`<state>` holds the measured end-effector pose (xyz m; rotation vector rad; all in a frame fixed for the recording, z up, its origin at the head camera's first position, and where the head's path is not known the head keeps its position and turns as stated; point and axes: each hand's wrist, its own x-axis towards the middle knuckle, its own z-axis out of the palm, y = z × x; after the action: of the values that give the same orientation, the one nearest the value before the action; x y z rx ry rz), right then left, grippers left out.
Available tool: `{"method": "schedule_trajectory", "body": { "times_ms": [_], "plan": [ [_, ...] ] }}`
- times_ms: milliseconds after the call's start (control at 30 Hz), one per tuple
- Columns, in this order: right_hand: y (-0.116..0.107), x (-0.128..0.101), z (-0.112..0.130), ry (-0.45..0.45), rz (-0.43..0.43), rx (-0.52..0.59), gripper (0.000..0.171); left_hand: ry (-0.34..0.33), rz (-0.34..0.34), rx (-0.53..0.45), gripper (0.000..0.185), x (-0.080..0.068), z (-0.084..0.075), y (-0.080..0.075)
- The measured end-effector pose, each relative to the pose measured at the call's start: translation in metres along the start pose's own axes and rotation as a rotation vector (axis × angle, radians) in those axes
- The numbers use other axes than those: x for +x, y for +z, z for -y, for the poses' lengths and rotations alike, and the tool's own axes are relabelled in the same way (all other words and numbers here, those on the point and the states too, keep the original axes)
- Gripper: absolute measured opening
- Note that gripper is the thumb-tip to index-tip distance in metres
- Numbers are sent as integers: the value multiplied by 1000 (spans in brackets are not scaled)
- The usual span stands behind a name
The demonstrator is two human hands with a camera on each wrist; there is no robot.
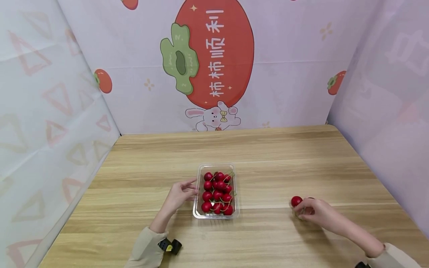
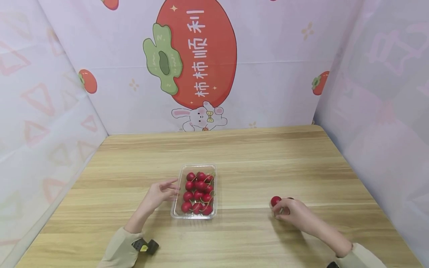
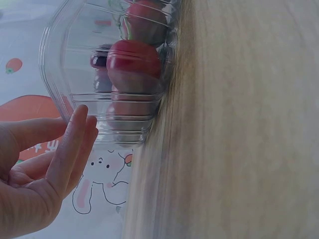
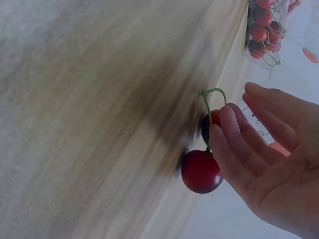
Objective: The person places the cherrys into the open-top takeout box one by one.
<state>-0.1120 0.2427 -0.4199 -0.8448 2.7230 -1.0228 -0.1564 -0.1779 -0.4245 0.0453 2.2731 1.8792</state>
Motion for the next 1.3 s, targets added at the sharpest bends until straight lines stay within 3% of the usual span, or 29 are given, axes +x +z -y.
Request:
{"method": "schedule_trajectory", "body": {
  "times_ms": [200, 467, 767, 1300],
  "plan": [
    [1, -2, -5, -21, -13, -1, 14, 0, 4, -7, 45, 1, 1, 0],
    [5, -4, -7, 27, -1, 6, 16, 0, 4, 1, 45, 0, 0, 0],
    [11, -4, -13, -45, -32, 8, 17, -2, 10, -6, 45, 0, 0, 0],
    [17, -1, -17, 10, -42, -12, 20, 1, 11, -8, 45, 0, -1, 0]
  ]
}}
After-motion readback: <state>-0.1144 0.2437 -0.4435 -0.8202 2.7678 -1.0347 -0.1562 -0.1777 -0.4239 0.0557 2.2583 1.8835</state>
